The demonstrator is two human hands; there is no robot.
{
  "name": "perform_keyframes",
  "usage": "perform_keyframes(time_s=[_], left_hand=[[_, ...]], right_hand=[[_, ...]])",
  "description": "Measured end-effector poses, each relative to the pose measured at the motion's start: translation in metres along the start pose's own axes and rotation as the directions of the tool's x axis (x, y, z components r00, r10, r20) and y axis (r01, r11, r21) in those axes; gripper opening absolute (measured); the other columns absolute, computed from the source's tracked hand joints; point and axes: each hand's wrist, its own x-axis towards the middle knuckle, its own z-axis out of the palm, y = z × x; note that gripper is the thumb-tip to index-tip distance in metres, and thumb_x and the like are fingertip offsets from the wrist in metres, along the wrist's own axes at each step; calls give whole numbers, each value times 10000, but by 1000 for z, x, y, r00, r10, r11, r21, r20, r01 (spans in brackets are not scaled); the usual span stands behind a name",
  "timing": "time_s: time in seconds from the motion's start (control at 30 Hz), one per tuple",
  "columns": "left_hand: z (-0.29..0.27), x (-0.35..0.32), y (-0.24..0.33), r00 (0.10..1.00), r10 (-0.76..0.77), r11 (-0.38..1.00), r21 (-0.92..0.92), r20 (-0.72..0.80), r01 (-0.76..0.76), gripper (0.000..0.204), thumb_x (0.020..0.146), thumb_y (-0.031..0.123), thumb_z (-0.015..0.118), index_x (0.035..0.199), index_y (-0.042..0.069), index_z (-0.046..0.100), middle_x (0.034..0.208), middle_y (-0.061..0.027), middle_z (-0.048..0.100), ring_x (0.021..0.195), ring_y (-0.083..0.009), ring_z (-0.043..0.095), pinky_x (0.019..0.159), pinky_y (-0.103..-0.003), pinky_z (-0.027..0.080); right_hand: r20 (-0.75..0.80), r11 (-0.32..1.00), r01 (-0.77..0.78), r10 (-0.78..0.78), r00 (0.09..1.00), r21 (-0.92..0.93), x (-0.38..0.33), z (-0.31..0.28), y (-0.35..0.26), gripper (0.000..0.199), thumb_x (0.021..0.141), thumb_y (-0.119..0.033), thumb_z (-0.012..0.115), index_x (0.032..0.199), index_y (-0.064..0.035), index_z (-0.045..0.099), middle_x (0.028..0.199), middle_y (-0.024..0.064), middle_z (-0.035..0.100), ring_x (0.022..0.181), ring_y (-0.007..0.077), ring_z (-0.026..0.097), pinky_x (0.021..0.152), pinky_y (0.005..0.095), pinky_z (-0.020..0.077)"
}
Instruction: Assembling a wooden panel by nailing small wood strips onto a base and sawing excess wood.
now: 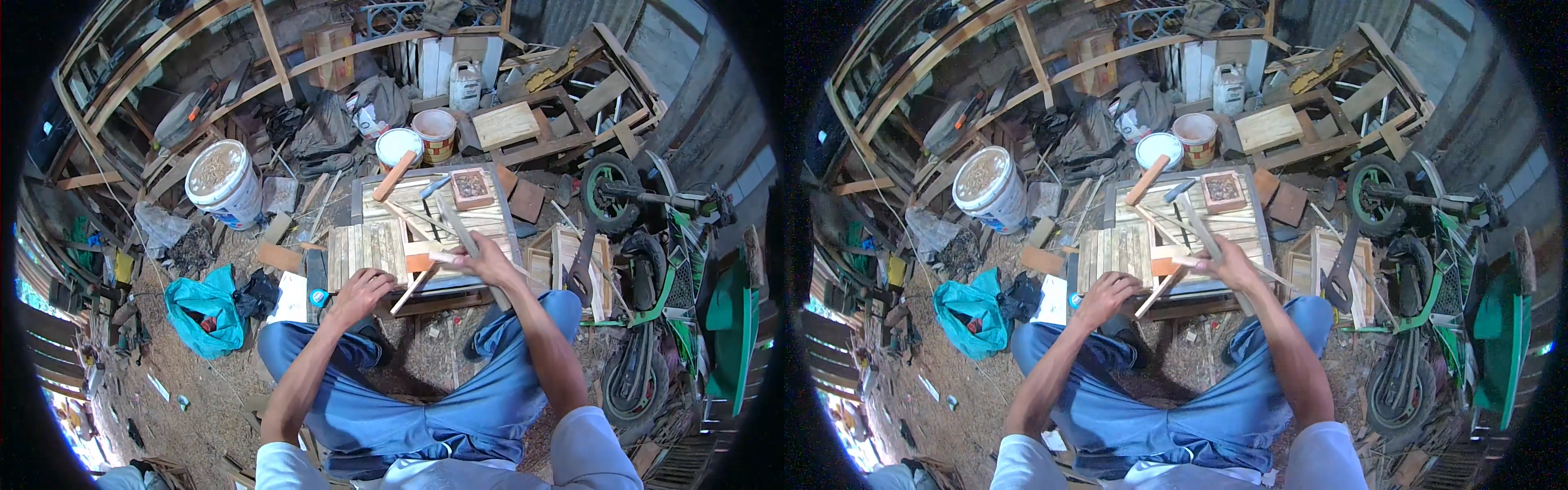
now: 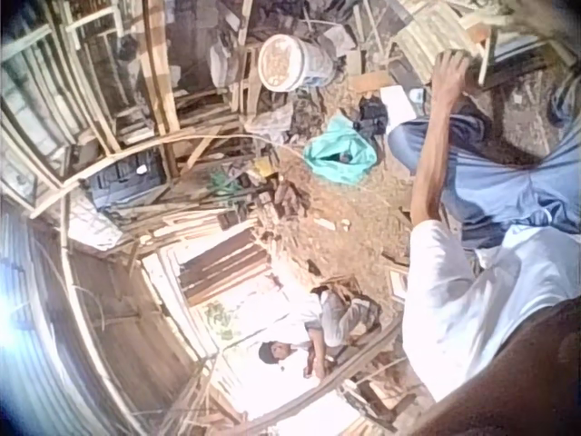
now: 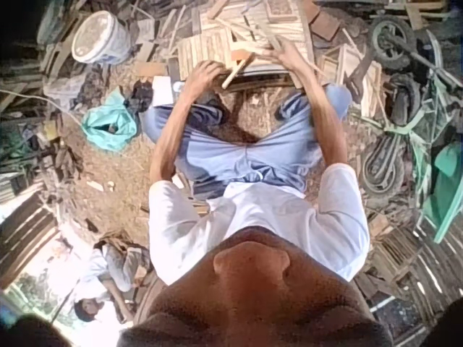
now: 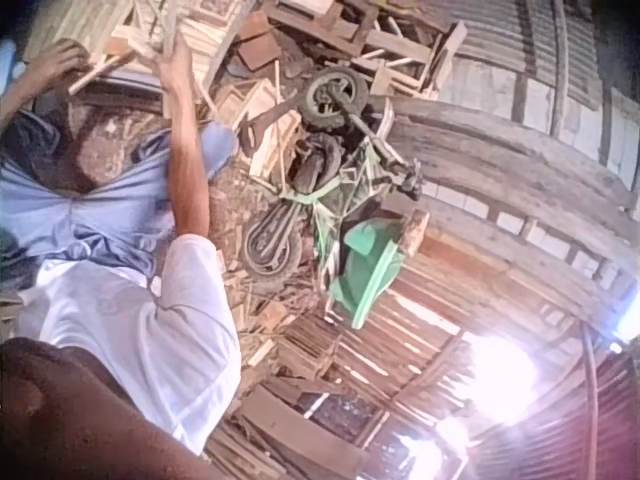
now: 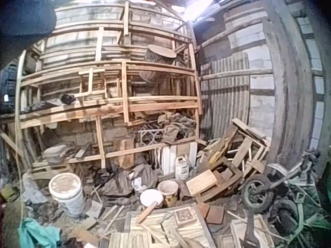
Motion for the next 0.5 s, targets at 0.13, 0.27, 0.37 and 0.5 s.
perform_keyframes(time_s=[0.13,0.27,0.37,0.5], left_hand=[[3,-5,1,999,17,999,-40,-36,-19,386,694,39,689,1073,91,634,1123,-26,615,1072,-232,558,915,-372,463],[-3,-1,12,955,-229,940,-300,-191,165,224,768,31,679,991,45,669,1041,-76,630,928,-274,611,802,-386,501],[-11,14,27,838,-483,788,-543,-255,290,110,811,28,668,915,0,691,926,-119,641,838,-275,633,726,-364,516],[-4,20,31,733,-641,644,-680,-228,351,93,833,39,666,903,-10,702,889,-120,650,791,-225,631,704,-312,509]], right_hand=[[-33,830,63,-97,995,-554,-18,19,34,507,798,-68,747,1244,4,518,1015,199,700,990,338,671,852,415,502],[-49,861,185,-236,971,-474,-40,45,37,498,815,-90,729,1253,-14,506,1048,207,685,997,424,636,842,461,488],[-89,871,134,-198,976,-472,-40,44,29,495,827,-98,718,1258,0,496,1069,204,680,1031,425,622,856,459,481],[-81,864,142,-205,975,-484,-28,49,34,479,832,-95,711,1251,-4,499,1079,223,661,1072,430,598,871,453,471]])
